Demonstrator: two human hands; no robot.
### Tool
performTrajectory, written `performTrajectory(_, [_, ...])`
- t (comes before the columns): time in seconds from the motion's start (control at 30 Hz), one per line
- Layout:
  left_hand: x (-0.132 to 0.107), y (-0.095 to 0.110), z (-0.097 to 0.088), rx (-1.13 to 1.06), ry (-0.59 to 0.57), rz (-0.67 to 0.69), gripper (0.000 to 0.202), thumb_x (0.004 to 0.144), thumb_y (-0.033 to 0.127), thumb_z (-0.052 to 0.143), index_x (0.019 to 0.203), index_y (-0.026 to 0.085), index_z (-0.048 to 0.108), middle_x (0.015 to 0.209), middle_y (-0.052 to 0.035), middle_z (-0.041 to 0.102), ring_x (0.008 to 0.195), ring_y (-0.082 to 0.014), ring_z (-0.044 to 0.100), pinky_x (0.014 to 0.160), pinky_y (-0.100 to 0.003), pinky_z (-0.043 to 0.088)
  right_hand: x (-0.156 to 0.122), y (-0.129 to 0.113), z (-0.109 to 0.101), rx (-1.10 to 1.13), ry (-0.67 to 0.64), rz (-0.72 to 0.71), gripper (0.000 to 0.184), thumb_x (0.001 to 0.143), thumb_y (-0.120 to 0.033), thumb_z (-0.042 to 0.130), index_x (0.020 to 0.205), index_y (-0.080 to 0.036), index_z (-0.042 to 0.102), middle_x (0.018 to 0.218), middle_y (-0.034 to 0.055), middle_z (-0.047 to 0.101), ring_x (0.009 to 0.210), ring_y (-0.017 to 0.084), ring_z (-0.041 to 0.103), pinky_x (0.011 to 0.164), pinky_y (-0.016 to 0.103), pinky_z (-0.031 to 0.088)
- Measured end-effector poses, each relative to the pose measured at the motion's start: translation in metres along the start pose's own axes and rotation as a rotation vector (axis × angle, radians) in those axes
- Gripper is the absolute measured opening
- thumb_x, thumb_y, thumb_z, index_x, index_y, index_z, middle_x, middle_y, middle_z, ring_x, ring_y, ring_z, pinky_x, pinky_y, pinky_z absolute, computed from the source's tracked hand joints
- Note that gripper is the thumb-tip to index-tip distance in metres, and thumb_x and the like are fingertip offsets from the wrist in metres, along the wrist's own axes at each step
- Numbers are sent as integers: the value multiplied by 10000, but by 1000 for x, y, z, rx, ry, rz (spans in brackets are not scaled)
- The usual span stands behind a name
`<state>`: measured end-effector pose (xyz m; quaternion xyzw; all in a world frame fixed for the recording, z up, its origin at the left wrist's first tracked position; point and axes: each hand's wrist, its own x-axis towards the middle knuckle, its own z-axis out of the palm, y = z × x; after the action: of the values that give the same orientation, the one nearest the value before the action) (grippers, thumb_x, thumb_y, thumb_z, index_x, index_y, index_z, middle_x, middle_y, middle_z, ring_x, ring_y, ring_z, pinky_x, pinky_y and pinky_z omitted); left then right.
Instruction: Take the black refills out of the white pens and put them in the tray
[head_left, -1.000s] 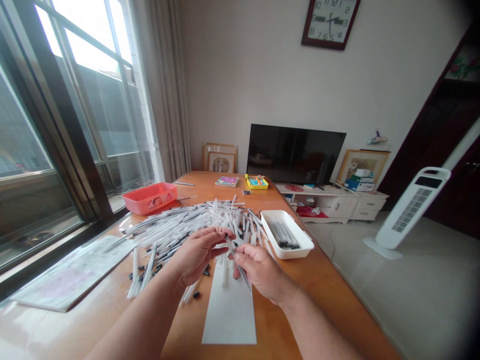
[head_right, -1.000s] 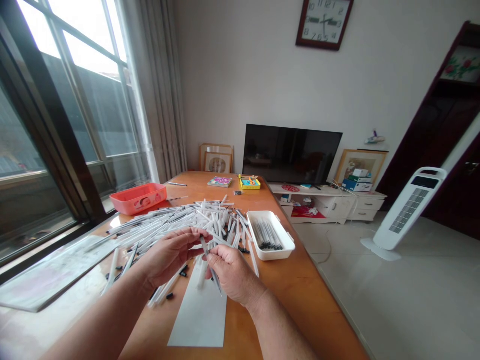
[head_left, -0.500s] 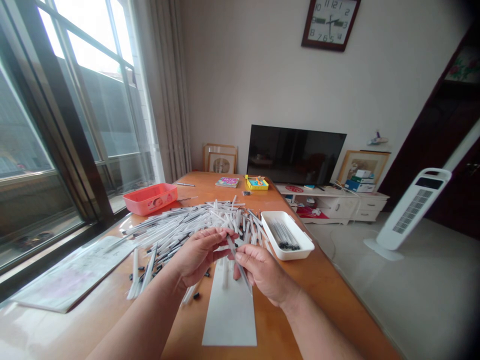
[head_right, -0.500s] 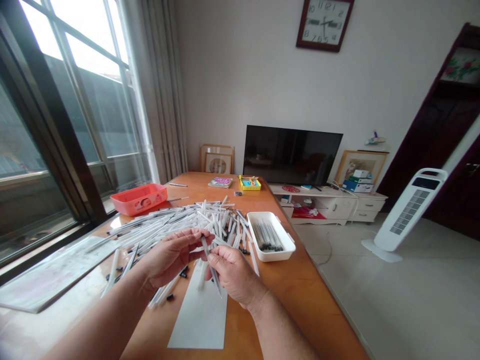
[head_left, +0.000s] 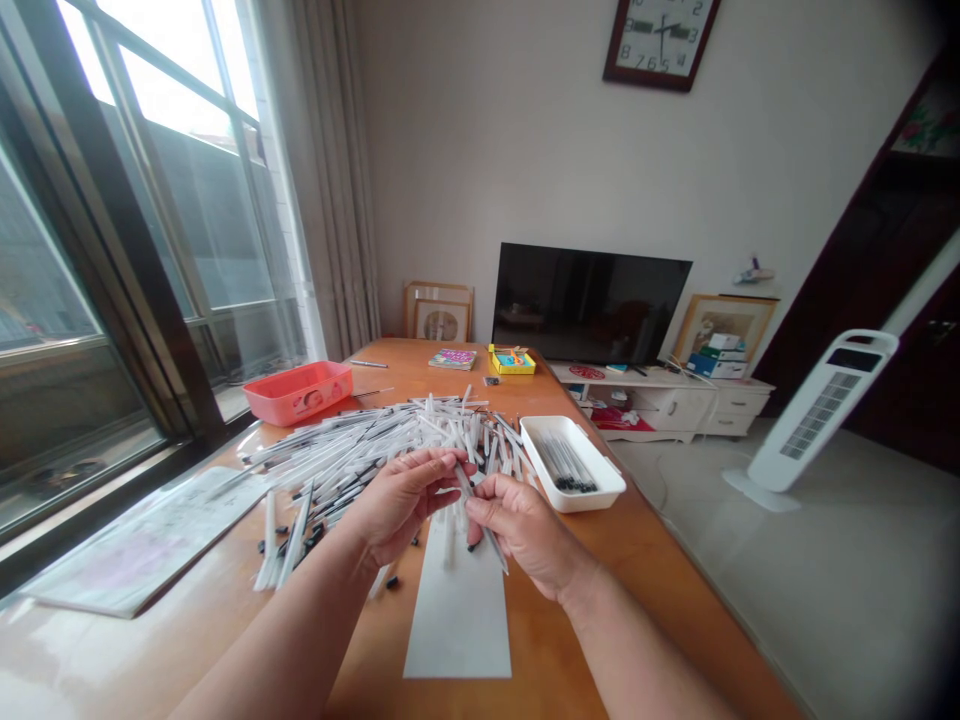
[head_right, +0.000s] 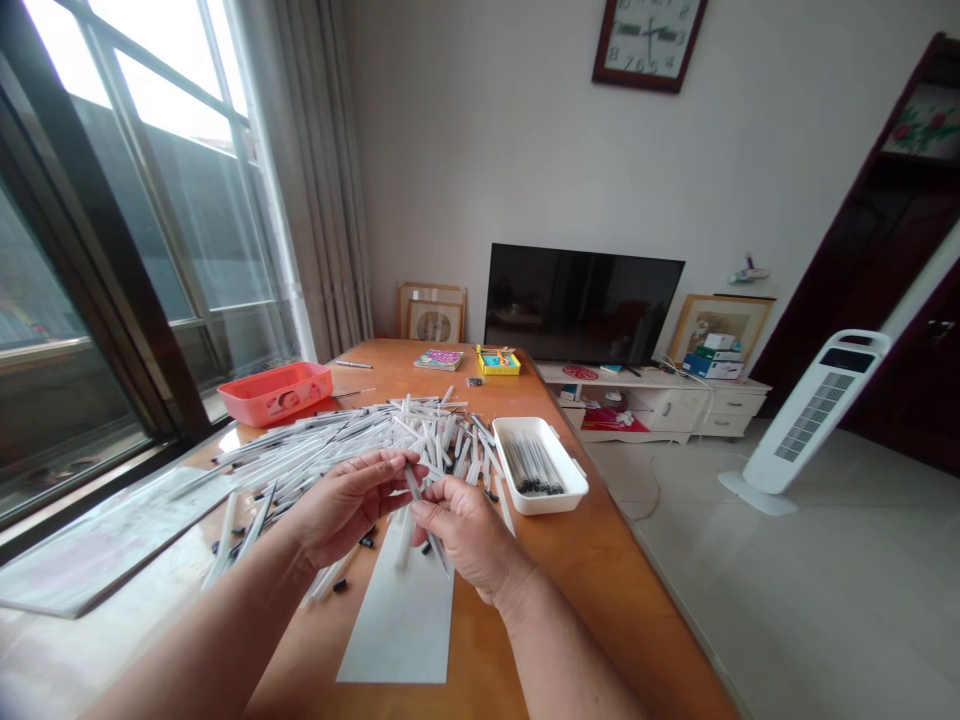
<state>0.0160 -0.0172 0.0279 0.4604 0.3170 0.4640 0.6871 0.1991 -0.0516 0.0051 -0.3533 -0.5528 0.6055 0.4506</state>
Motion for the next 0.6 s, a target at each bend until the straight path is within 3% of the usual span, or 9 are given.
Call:
performTrajectory(0.17, [-1, 2, 1, -69, -29, -14, 235, 858, 306, 701, 1026, 143, 724, 1051, -129, 737, 855, -194, 690, 774, -301, 548, -2, -5, 2, 29, -90, 36, 276, 952, -423, 543, 888, -158, 592, 733, 59, 720, 442, 58, 314, 453, 235, 145])
performTrajectory(0.27, [1, -1, 0, -57, 18, 4, 221, 851, 293, 712, 1009, 139, 729, 1025, -122, 747, 868, -183, 699, 804, -283, 547, -1, -1, 1, 47, -58, 37, 261, 901, -422, 635, 961, -172, 592, 735, 46, 722, 492, 77, 422, 494, 221, 239])
performTrajectory(0.4, [0, -1, 0, -55, 44, -10, 232, 852, 273, 711, 1042, 142, 728, 1056, -121, 746, 923, -186, 698, 851, -287, 543, 1, 4, 0, 39, 19, 20, 280, 825, -402, 739, 877, -182, 574, 695, 22, 692, 605, 112, 540, 585, 229, 338])
performTrajectory(0.6, [-4, 4, 2, -118, -5, -30, 200, 870, 235, 679, 1042, 144, 729, 1072, -125, 748, 984, -208, 692, 881, -317, 540, -1, -2, 1, 86, -130, 77, 274, 921, -429, 604, 920, -156, 608, 722, 63, 719, 418, 45, 256, 445, 244, 107])
